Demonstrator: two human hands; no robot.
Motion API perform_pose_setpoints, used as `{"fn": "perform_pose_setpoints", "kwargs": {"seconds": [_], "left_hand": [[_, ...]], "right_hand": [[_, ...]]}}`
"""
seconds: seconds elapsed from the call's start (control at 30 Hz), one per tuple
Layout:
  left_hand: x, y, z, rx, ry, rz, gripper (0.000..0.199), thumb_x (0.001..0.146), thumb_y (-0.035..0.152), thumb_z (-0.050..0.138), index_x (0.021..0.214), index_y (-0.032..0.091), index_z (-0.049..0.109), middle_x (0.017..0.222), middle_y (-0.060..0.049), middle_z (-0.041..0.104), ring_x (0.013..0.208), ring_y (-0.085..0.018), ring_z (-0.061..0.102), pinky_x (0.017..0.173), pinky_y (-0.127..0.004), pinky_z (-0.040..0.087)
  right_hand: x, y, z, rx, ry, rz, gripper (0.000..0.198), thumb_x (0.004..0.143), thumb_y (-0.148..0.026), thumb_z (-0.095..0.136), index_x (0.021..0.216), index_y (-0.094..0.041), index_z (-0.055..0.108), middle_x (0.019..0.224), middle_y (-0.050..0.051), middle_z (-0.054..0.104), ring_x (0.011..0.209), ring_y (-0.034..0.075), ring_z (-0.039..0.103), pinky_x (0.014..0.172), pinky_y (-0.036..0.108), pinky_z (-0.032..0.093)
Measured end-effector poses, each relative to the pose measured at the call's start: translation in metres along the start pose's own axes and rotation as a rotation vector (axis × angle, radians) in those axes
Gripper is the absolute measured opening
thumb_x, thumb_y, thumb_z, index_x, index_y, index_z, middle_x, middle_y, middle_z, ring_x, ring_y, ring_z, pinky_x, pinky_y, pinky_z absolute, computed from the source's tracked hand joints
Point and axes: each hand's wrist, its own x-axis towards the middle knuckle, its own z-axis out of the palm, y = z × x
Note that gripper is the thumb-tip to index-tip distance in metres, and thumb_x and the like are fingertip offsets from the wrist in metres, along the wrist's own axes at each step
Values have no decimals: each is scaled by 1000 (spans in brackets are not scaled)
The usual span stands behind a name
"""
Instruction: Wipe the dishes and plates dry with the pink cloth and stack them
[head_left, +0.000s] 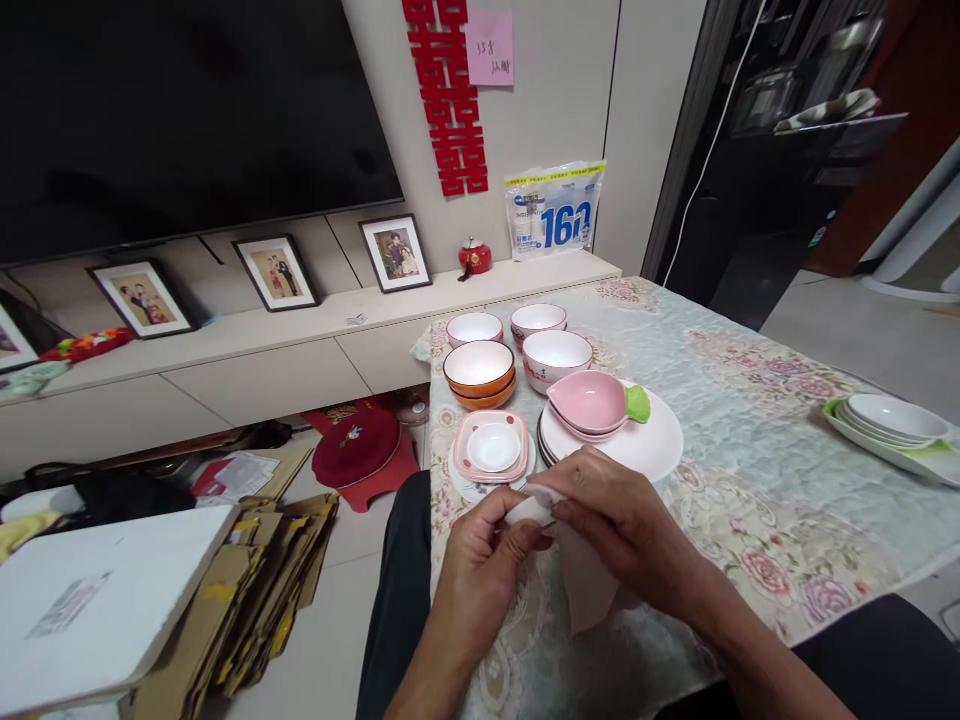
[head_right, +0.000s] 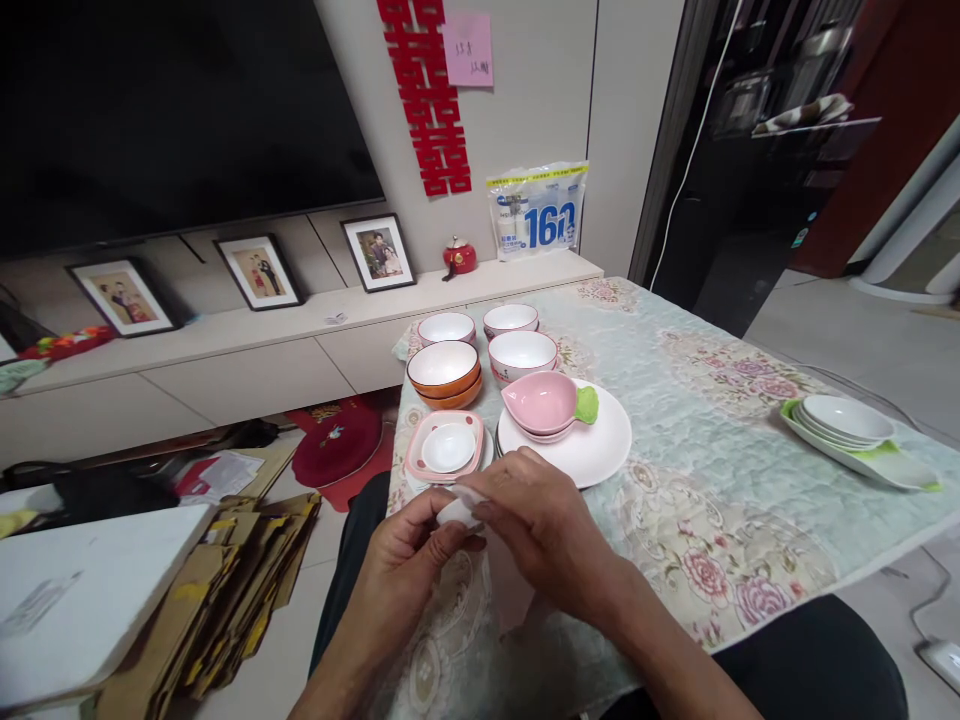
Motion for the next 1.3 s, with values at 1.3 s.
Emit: {"fn": "perform_pose_setpoints", "kwargs": {"seconds": [1.3], "left_hand": [[-3,12,10,-675,10,27,21,68,28,88,82,17,77,80,-2,77,62,-13,68,60,-23,58]], "right_hand": [[1,10,-2,505,147,280,31,97,-45,56,99,-20,75,90,4,72,86,21,66,77,31,52]]}}
